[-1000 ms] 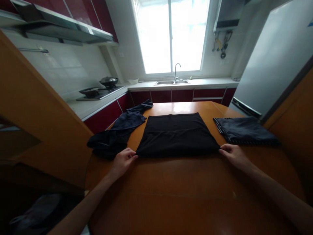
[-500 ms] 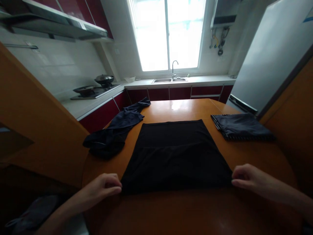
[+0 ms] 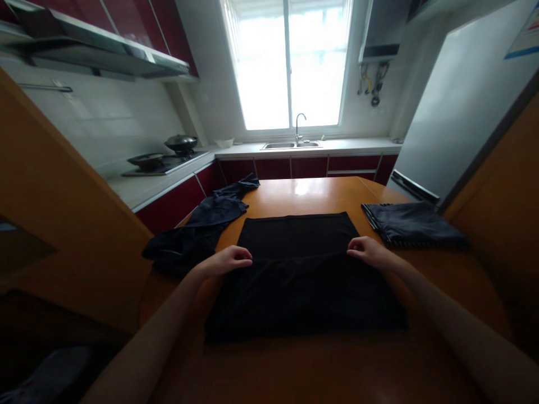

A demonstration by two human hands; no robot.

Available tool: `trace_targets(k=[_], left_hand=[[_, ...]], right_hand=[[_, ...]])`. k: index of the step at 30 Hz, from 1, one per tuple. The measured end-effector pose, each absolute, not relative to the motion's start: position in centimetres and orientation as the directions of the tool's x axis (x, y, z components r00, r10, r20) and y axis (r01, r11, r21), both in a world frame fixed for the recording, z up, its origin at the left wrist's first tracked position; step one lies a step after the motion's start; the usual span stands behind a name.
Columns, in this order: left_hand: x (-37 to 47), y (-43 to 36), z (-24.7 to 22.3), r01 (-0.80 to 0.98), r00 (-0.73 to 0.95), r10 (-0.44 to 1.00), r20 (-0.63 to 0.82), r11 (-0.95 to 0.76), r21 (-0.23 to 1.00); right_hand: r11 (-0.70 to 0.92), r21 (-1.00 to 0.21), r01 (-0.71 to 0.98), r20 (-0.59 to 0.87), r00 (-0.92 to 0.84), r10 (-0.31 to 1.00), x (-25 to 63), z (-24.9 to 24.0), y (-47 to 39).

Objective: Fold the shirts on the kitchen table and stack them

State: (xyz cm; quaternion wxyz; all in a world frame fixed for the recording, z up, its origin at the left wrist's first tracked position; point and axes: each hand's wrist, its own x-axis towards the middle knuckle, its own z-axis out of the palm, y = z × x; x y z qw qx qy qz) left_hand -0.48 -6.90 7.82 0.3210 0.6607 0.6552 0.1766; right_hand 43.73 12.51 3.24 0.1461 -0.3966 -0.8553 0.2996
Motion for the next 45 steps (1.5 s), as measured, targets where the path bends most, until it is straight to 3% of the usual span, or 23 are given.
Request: trace_targets(k=[10,13,16,19,22,25,29,35,41,45], left_hand=[[-0.5,-7.1,7.9,0.764,-0.076,0.993,0.094,-0.002,0.645],[-0.9,-6.7,6.8,0.787,-0.091,0.991,0.097,0.012,0.617],[-1.1,-6.7,6.0,0.849,-0.080,0.993,0.089,0.021,0.529],[0.7,-7.2,6.5,0.932,-0.109,0.970,0.220,0.023,0.361],[5.0,-7.8,7.5,0.955,0.042,0.957,0.287,-0.122,0.269],[10.2,-7.9,7.2,0.928,0.263,0.934,0.241,-0.313,0.201],[13.9,-7.7,4.6,0.921,0.338,0.923,0.185,-0.365,0.138],[12.9,-8.6,2.3,0.957,0.220,0.968,0.120,-0.238,0.168],[5.4,-7.4,3.5,0.962,-0.100,0.992,0.081,0.076,0.263],[0.9,-6.1,4.8,0.915,-0.111,0.989,0.102,0.062,0.399]], right_hand=[[0.521,-0.642,0.562,0.107,-0.608,0.787,44.6,4.1,12.4],[0.517,-0.620,0.590,0.108,-0.588,0.801,44.4,3.6,12.5],[0.521,-0.574,0.632,0.109,-0.572,0.813,44.2,3.1,12.5],[0.508,-0.497,0.703,0.226,-0.461,0.858,43.6,3.8,11.6],[0.548,-0.444,0.709,0.359,-0.420,0.834,41.8,5.5,8.4],[0.697,-0.418,0.582,0.400,-0.571,0.717,38.8,6.0,3.5],[0.763,-0.350,0.543,0.237,-0.737,0.633,35.9,3.7,-0.7],[0.677,-0.322,0.662,0.096,-0.688,0.719,37.9,0.8,2.5],[0.536,-0.353,0.766,0.193,-0.502,0.843,42.4,1.0,9.0],[0.502,-0.468,0.727,0.177,-0.479,0.860,44.4,1.8,11.3]])
